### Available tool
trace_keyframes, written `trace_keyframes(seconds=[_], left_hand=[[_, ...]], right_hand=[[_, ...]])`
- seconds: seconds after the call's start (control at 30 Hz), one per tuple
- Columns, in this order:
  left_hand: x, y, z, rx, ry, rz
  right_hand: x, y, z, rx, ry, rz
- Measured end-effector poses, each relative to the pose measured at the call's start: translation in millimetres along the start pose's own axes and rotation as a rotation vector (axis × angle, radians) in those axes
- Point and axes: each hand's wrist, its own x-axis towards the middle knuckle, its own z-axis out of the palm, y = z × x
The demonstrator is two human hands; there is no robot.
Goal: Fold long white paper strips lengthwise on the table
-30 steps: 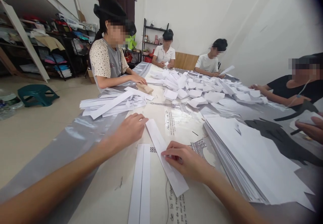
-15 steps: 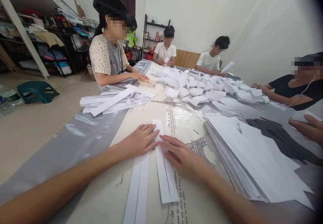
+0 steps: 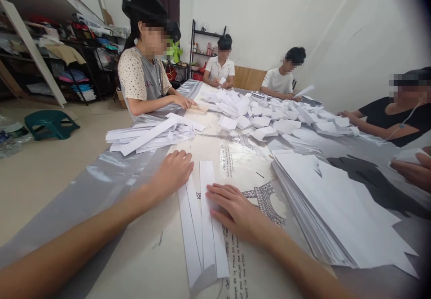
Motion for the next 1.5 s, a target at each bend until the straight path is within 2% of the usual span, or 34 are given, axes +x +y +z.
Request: trace_keyframes(seconds=[0.1,0.2,0.27,0.37,0.5,0.57,0.7,0.83,1.03,1.13,1.27,1.5], left_hand=[[-21.4,28.7,-10.7,0.059,-0.145,0.108],[-34.8,44.9,-0.4,0.127,-0.088,0.202],[-33.3,41.3,11.8,0.095,-0.066,0.207],[-21.1,22.9,27.4,-0.015,-0.018,0.198],[-6.8,4.1,36.9,-0.12,0.081,0.173],[-4.6,2.3,37.2,-0.136,0.097,0.176],[-6.8,6.6,33.2,-0.133,0.045,0.206],[-9.1,10.1,29.4,-0.184,0.039,0.171],[-7.0,9.8,30.5,-0.108,0.04,0.343],[-6.5,8.4,34.3,-0.115,0.082,0.384],[-6.6,7.6,36.2,-0.171,0.113,0.382],[-4.6,7.5,31.4,-0.244,0.098,0.294]], right_hand=[[-0.8,0.9,-0.4,0.006,-0.01,0.011],[-0.6,0.9,-1.6,0.015,-0.018,0.02],[-0.3,0.5,-2.4,0.021,-0.017,0.024],[-0.4,0.3,-2.8,0.027,-0.009,0.035],[-0.9,2.0,-1.5,0.046,0.001,0.045],[-0.4,3.1,-0.4,0.056,0.011,0.043],[2.1,3.5,1.8,0.056,0.018,0.023],[4.9,1.3,3.0,0.047,0.033,0.018],[10.6,-0.2,5.3,0.024,0.076,0.009],[12.1,0.8,6.3,0.023,0.075,0.004],[11.6,0.9,5.9,0.015,0.06,0.004],[9.8,-1.4,3.5,-0.005,0.014,0.023]])
